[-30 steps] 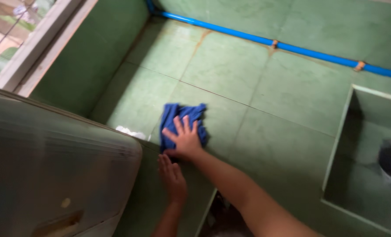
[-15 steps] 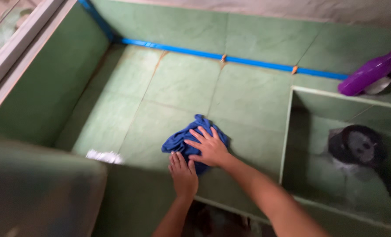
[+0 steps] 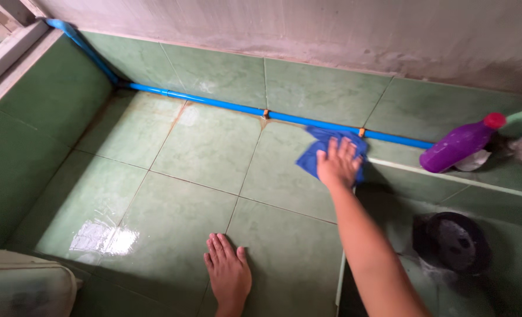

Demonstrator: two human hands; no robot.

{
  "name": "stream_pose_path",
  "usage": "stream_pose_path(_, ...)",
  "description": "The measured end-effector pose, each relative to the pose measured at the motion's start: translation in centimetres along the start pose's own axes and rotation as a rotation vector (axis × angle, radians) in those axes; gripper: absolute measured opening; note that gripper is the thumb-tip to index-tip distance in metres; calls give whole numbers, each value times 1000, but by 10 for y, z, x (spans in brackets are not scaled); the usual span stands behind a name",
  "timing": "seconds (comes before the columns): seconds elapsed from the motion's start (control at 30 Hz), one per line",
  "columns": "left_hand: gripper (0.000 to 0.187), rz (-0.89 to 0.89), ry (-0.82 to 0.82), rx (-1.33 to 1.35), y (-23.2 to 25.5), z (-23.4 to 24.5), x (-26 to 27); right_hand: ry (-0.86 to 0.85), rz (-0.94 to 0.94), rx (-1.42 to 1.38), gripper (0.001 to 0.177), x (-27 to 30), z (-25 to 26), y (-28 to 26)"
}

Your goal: The person rinses a black pot under a tap and then pours water onto the green tiled floor to clean it. They wipe the floor and a nearby window sill with a blue cloth, moving a plastic container aside to reach the area.

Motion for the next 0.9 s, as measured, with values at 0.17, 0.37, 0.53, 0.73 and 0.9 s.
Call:
stream_pose_path(0.17,70,-6,-11,-1,2,3,-1,64,-163,-122,70,62,-12,62)
stream_pose_path(0.37,70,-2,13,60,-2,-8,1,26,-172,-392,63,162,-26,95)
stream_pose_path(0.53,68,-55,19,228,-16,-22,6,-56,-173,-289,37,195,-24,147)
stream_pose_path(0.73,65,-52,42,306,-28,-33,23,55,-117,-20,36,171,99,218)
stream_pose_path(0.9,62,22,79,381,-21,-36,26,-45,-341,55,49,140,155,298)
Point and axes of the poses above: each hand's wrist, its own x-axis away from the middle knuckle, its own z-axis out of the back of the hand, y = z × x, the point moved 9 cm from there along -x, towards the middle knuckle, and after that the axes turned 1 degree about y, right-handed, at the moved point
